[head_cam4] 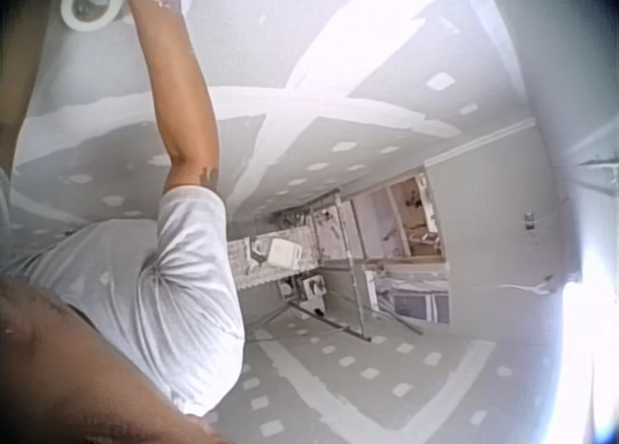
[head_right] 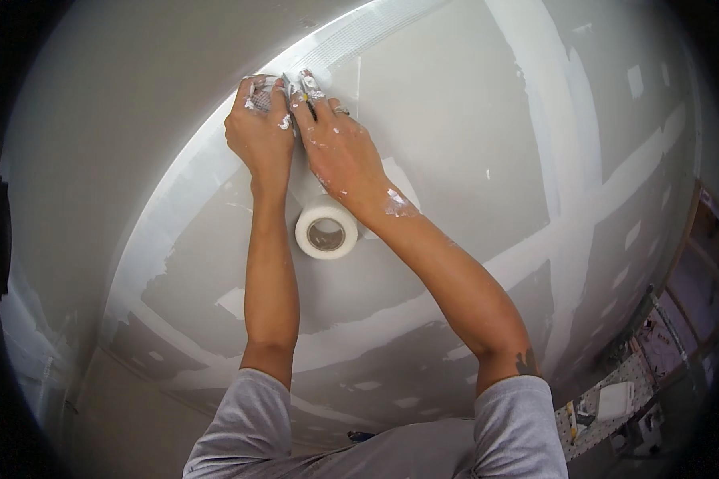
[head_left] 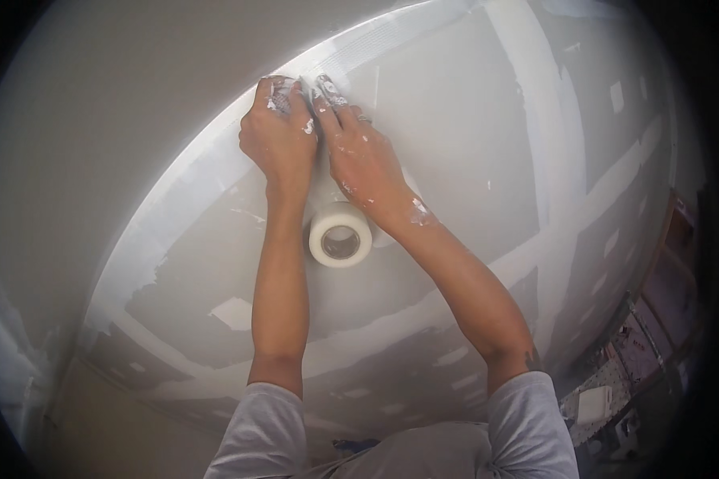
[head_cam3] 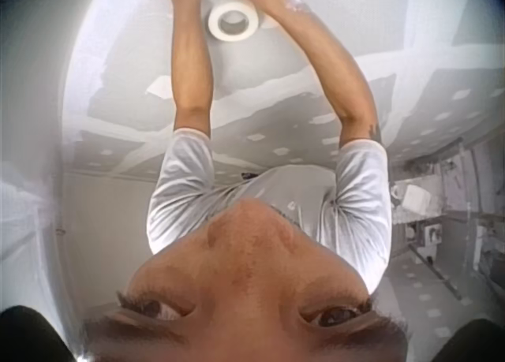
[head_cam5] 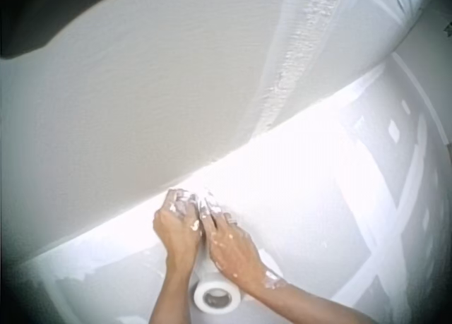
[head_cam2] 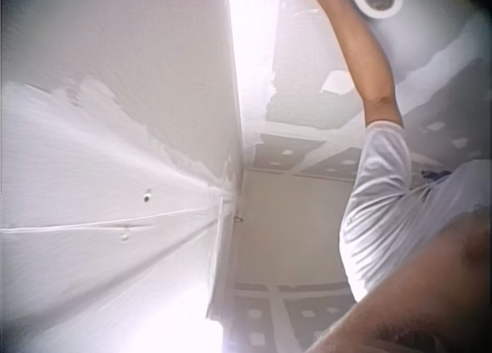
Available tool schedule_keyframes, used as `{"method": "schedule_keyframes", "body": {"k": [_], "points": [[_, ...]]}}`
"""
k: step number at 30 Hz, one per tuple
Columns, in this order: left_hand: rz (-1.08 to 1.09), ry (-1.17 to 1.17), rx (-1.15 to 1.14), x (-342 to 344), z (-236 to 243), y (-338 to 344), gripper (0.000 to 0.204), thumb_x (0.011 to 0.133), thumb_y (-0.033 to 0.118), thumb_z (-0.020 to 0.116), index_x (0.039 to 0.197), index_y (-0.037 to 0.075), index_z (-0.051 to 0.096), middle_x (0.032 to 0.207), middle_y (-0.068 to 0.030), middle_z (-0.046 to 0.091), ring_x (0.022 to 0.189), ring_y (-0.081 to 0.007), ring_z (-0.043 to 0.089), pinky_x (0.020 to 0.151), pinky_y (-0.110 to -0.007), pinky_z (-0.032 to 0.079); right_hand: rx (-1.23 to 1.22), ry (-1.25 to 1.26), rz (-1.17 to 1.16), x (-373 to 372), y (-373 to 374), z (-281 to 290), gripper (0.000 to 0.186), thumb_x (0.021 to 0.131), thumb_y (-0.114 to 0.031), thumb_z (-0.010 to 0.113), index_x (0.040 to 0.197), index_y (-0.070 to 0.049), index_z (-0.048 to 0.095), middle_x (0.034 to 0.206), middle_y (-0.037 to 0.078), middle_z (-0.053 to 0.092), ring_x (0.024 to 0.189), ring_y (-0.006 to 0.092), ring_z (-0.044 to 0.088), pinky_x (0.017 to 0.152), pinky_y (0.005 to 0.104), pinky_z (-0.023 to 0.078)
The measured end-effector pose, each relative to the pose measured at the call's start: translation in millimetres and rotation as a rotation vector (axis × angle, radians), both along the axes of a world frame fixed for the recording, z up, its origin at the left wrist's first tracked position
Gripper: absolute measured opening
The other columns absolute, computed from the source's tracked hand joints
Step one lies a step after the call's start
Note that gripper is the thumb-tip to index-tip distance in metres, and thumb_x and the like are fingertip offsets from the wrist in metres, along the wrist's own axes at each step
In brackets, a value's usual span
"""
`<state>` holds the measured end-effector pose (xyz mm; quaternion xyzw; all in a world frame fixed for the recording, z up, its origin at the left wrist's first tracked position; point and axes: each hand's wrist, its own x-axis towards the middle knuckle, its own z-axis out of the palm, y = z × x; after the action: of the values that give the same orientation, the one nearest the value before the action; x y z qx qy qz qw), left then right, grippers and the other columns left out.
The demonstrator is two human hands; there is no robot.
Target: Applying mesh tape and joint compound to seams on a drywall ceiling while standing on a scaffold.
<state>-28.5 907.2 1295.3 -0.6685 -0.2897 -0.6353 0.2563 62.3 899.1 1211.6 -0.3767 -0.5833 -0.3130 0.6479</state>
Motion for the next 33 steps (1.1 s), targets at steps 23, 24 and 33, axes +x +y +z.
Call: {"method": "schedule_keyframes", "body": {"k": [23,24,33], "points": [[-0.038,0.002,0.207,-10.2,-16.5,7.0,0.021,0.09,0.02,0.071,0.099,0.001,0.067,0.091,-0.0137,0.07,0.078,-0.0363,0.067,0.072,-0.043,0.051,-0.052,0.071,0.115,0.0,-0.1,-6.8,0.056,0.083,0.007,0.059,0.138,0.001,0.05,0.122,0.022,0.063,0.107,0.0404,0.062,0.085,0.0485,0.056],[-0.036,0.025,0.052,-13.1,-14.6,1.7,0.022,0.089,0.02,0.072,0.098,0.001,0.067,0.093,-0.0134,0.07,0.08,-0.0362,0.067,0.073,-0.043,0.051,-0.017,0.077,0.126,-1.6,-0.8,-5.6,0.056,0.083,0.007,0.059,0.138,0.001,0.05,0.119,0.022,0.064,0.106,0.0402,0.062,0.084,0.0487,0.055],[0.035,0.01,0.057,-9.6,1.2,0.7,0.022,0.087,0.02,0.074,0.094,0.001,0.066,0.089,-0.0145,0.071,0.081,-0.0377,0.069,0.071,-0.046,0.052,0.082,0.072,0.121,-5.6,-0.2,-5.7,0.053,0.087,0.008,0.056,0.138,0.001,0.049,0.131,0.022,0.061,0.107,0.0414,0.06,0.085,0.0482,0.055]]}}
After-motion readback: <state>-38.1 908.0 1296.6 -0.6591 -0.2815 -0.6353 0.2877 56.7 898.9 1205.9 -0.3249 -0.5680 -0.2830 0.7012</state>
